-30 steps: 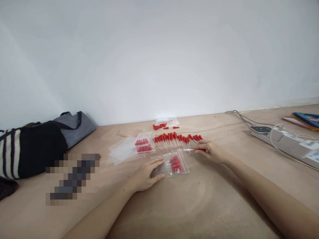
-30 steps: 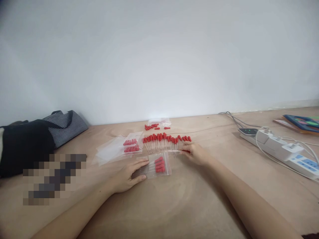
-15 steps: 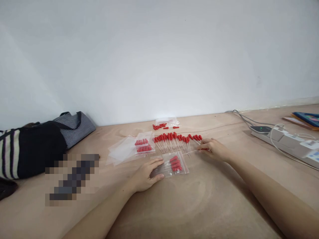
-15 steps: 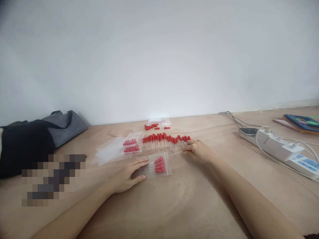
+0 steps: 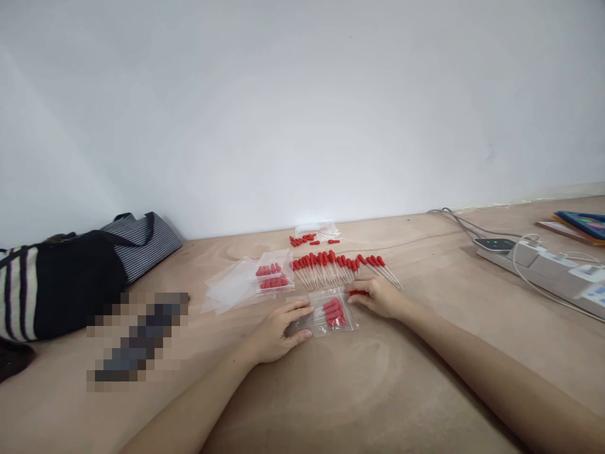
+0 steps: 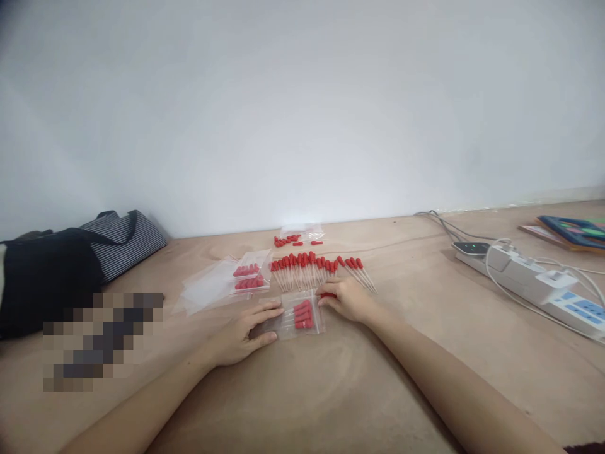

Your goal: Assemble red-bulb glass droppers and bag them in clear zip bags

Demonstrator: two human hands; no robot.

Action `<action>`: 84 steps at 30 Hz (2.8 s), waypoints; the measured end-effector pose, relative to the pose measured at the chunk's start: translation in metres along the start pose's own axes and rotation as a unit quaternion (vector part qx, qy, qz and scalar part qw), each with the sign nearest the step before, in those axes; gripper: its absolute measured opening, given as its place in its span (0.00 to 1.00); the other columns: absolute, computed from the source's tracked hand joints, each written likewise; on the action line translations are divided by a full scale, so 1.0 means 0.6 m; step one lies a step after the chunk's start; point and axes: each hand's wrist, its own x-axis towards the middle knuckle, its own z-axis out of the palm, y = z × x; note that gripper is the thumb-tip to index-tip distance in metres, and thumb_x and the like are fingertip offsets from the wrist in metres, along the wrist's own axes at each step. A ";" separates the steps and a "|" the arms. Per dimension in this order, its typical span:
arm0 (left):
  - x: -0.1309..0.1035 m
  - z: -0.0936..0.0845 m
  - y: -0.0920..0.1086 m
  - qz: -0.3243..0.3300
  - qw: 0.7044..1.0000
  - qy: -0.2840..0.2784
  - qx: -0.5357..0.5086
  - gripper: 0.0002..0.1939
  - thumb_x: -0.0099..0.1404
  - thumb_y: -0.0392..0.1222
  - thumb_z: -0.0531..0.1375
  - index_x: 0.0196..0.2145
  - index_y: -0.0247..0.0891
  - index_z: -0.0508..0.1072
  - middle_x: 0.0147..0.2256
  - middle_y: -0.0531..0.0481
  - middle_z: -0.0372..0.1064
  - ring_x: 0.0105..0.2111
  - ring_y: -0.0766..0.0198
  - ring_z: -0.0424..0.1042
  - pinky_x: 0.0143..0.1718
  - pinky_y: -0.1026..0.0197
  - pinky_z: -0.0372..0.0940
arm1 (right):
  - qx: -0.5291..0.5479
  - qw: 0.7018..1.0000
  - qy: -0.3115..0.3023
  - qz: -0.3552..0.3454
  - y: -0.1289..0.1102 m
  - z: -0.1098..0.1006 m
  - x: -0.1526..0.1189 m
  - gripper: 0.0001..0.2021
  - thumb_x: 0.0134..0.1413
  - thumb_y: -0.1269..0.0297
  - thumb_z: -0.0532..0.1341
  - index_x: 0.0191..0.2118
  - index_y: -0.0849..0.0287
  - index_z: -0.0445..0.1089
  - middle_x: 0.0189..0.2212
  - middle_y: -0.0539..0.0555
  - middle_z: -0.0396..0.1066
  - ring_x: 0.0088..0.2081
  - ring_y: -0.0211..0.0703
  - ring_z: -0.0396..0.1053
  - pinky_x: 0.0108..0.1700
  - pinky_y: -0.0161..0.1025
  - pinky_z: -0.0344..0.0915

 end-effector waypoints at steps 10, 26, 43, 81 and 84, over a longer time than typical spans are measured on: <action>-0.001 -0.004 0.005 0.004 1.000 0.002 -0.007 0.19 0.59 0.46 0.55 0.49 0.47 0.64 0.57 0.51 0.50 0.54 0.56 0.54 0.53 0.52 0.52 | 0.031 0.999 0.028 0.026 -0.006 0.006 0.000 0.08 0.48 0.74 0.53 0.33 0.60 0.67 0.32 0.56 0.65 0.35 0.41 0.64 0.38 0.39 0.61; -0.001 -0.004 0.004 0.014 1.000 -0.011 -0.009 0.20 0.61 0.47 0.53 0.52 0.50 0.60 0.57 0.52 0.48 0.55 0.57 0.52 0.54 0.52 0.51 | 0.229 0.957 0.119 0.133 -0.026 0.026 0.013 0.09 0.44 0.65 0.59 0.35 0.59 0.65 0.26 0.50 0.69 0.26 0.37 0.64 0.29 0.35 0.61; 0.001 -0.004 0.003 0.017 0.999 -0.029 0.013 0.21 0.61 0.46 0.53 0.52 0.50 0.59 0.58 0.49 0.47 0.55 0.55 0.51 0.54 0.50 0.50 | 0.297 0.938 0.096 0.150 -0.025 0.059 0.023 0.15 0.43 0.67 0.58 0.41 0.61 0.65 0.27 0.50 0.69 0.18 0.29 0.56 0.21 0.31 0.57; 0.004 -0.008 -0.038 0.099 0.974 0.165 0.123 0.15 0.61 0.32 0.50 0.43 0.43 0.70 0.48 0.44 0.63 0.49 0.55 0.61 0.48 0.47 0.58 | 0.114 0.980 -0.033 0.160 -0.059 0.025 -0.009 0.05 0.41 0.66 0.59 0.21 0.60 0.64 0.18 0.47 0.65 0.20 0.31 0.59 0.22 0.29 0.52; 0.000 -0.002 -0.021 0.100 0.973 0.198 0.064 0.12 0.61 0.37 0.52 0.42 0.40 0.70 0.45 0.44 0.66 0.46 0.58 0.64 0.47 0.52 0.61 | 0.059 0.984 -0.025 0.169 -0.087 0.031 -0.010 0.03 0.41 0.67 0.58 0.22 0.59 0.64 0.19 0.45 0.65 0.20 0.31 0.59 0.23 0.29 0.50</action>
